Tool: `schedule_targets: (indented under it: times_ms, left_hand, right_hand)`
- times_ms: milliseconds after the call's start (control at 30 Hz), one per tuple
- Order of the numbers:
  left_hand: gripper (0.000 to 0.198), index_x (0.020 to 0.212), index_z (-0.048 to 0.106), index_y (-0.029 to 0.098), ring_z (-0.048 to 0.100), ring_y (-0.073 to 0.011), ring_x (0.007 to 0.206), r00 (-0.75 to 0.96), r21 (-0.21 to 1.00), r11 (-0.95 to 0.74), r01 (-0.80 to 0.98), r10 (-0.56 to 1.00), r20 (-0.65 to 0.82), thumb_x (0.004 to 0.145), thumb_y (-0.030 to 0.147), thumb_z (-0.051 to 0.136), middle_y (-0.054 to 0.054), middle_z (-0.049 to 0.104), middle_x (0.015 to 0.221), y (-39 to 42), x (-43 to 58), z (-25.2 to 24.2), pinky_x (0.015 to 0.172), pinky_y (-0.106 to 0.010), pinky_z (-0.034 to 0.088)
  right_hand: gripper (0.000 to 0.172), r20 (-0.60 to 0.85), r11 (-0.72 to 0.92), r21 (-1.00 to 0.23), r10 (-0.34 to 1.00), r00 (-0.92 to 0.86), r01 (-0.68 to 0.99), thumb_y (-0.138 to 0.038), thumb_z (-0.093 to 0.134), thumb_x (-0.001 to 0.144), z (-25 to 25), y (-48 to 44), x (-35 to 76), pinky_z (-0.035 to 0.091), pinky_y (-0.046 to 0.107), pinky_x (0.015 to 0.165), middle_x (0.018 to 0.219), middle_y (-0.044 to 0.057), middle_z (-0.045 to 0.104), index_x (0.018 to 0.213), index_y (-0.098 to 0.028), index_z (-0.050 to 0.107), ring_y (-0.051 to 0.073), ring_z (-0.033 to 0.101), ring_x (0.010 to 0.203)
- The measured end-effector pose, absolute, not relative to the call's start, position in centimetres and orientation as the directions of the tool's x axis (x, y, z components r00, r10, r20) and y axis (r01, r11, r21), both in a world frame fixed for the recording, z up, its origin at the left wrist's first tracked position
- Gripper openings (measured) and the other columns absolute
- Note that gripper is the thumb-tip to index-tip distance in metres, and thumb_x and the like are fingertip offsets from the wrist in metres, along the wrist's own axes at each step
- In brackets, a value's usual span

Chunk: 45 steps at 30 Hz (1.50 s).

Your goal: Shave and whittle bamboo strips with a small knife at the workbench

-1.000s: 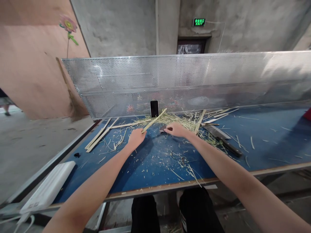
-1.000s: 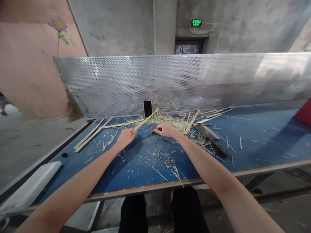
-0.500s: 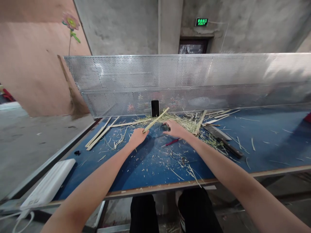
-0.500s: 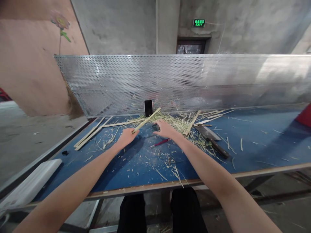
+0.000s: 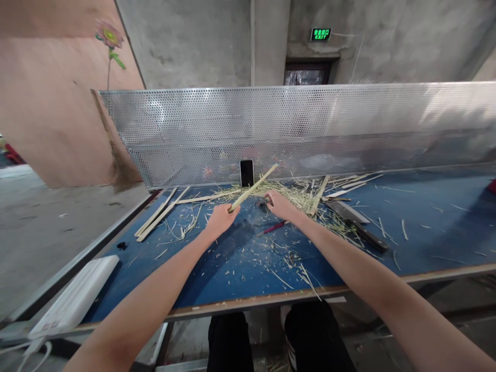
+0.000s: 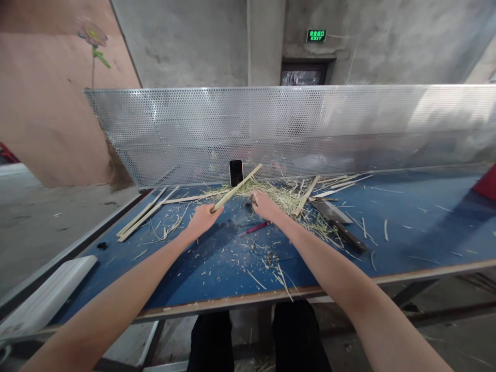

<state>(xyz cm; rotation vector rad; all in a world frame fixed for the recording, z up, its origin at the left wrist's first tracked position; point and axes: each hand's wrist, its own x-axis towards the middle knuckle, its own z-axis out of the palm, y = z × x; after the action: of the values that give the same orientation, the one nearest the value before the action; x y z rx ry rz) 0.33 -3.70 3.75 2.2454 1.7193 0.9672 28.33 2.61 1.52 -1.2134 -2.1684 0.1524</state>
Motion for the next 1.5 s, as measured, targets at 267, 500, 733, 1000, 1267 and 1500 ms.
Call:
schedule_targets:
  times_ms: [267,500,733,1000,1267,1500]
  left_hand:
    - [0.048,0.059,0.041,0.022,0.038,-0.0136,0.052,0.172,0.489,-0.396,0.778,0.882,0.439,0.095,0.050,0.056,0.001,0.043,0.053,-4.1,0.7,4.0,0.056,-0.031,0.024]
    - [0.048,0.060,0.052,0.021,0.036,-0.0131,0.053,0.204,0.519,-0.426,0.741,0.879,0.430,0.095,0.052,0.058,0.001,0.041,0.054,-4.5,1.0,4.3,0.056,-0.032,0.023]
    - [0.050,0.078,0.080,0.015,0.033,-0.0118,0.048,0.240,0.718,-0.362,0.595,0.932,0.272,0.093,0.058,0.059,0.002,0.039,0.049,-5.2,1.7,4.8,0.052,-0.030,0.021]
    - [0.049,0.076,0.081,0.016,0.029,-0.0102,0.045,0.268,0.771,-0.346,0.534,0.935,0.234,0.091,0.059,0.064,0.003,0.037,0.048,-5.6,2.0,4.9,0.050,-0.029,0.021]
    - [0.047,0.075,0.077,0.017,0.029,-0.0099,0.043,0.264,0.843,-0.290,0.453,0.947,0.184,0.090,0.059,0.065,0.004,0.035,0.045,-6.3,2.3,5.5,0.048,-0.028,0.021]
    - [0.046,0.072,0.072,0.019,0.034,-0.0121,0.046,0.252,0.761,-0.362,0.538,0.931,0.265,0.095,0.056,0.060,0.002,0.040,0.047,-6.0,2.2,5.4,0.051,-0.030,0.023]
  right_hand:
    - [0.021,0.530,0.646,-0.321,0.728,-0.434,0.692,-0.009,0.057,0.094,1.2,3.2,28.3,0.049,0.035,0.088,0.106,0.010,0.064,0.108,-0.015,0.070,0.021,0.061,0.091]
    - [0.022,0.564,0.669,-0.294,0.698,-0.441,0.683,-0.013,0.059,0.097,1.4,3.3,28.3,0.050,0.040,0.099,0.109,0.010,0.062,0.105,-0.021,0.078,0.025,0.060,0.105]
    - [0.021,0.547,0.708,-0.321,0.680,-0.488,0.629,-0.016,0.062,0.099,1.5,3.1,28.3,0.049,0.045,0.106,0.110,0.009,0.062,0.108,-0.023,0.080,0.026,0.059,0.110]
    - [0.020,0.554,0.717,-0.328,0.673,-0.490,0.615,-0.015,0.061,0.099,1.7,2.5,28.1,0.049,0.044,0.107,0.111,0.010,0.064,0.106,-0.021,0.079,0.025,0.061,0.111]
    - [0.021,0.546,0.698,-0.306,0.686,-0.481,0.648,-0.012,0.059,0.096,1.6,2.6,28.2,0.050,0.044,0.106,0.108,0.010,0.064,0.104,-0.020,0.077,0.026,0.061,0.111]
    - [0.021,0.536,0.684,-0.295,0.696,-0.477,0.667,-0.019,0.059,0.099,1.8,2.4,28.1,0.051,0.044,0.106,0.115,0.012,0.068,0.107,-0.021,0.079,0.026,0.063,0.112]
